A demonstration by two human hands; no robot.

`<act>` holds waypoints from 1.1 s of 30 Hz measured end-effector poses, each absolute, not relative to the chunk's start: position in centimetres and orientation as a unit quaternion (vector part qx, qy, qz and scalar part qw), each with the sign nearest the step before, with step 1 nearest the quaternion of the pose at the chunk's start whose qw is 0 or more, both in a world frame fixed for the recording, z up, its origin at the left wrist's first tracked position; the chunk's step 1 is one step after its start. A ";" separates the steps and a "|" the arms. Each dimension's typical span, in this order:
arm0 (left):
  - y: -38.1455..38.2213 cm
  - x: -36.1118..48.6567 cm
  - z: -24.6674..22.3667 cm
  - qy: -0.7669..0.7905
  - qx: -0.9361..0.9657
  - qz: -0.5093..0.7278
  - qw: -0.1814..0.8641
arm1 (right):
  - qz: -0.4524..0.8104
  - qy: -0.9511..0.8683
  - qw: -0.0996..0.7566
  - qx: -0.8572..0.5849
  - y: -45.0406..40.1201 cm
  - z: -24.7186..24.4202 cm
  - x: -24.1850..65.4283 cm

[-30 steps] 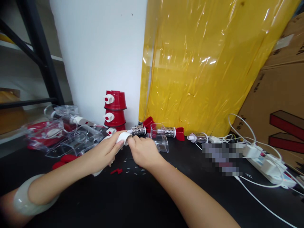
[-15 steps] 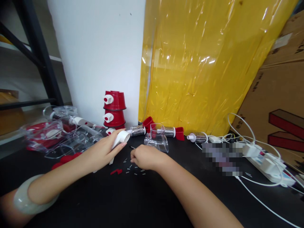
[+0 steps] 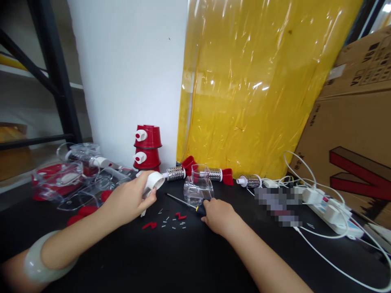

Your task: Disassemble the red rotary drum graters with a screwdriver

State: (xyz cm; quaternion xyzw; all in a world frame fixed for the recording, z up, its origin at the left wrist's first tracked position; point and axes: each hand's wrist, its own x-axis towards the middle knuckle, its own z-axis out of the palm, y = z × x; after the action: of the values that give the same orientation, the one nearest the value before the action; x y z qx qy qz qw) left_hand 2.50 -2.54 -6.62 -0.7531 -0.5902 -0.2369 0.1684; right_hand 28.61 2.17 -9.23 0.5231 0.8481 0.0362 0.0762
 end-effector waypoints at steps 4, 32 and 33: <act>-2.4 2.4 -6.4 -0.607 -0.741 -0.219 0.185 | 0.031 0.872 0.043 0.488 3.0 -10.2 29.2; 0.2 0.3 -7.5 -0.317 -0.640 -0.680 -0.166 | 0.194 0.810 -0.515 0.200 2.4 -8.8 32.6; 0.2 0.3 -7.5 -0.324 -0.640 -0.678 -0.157 | 0.200 0.812 -0.512 0.197 2.3 -8.8 32.5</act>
State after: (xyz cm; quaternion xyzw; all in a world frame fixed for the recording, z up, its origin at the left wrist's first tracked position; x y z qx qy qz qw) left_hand 0.26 0.23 -7.51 -0.6403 -0.3242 -0.6784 -0.1569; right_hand 32.50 2.34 -8.81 0.1965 0.8120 0.2001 -0.5119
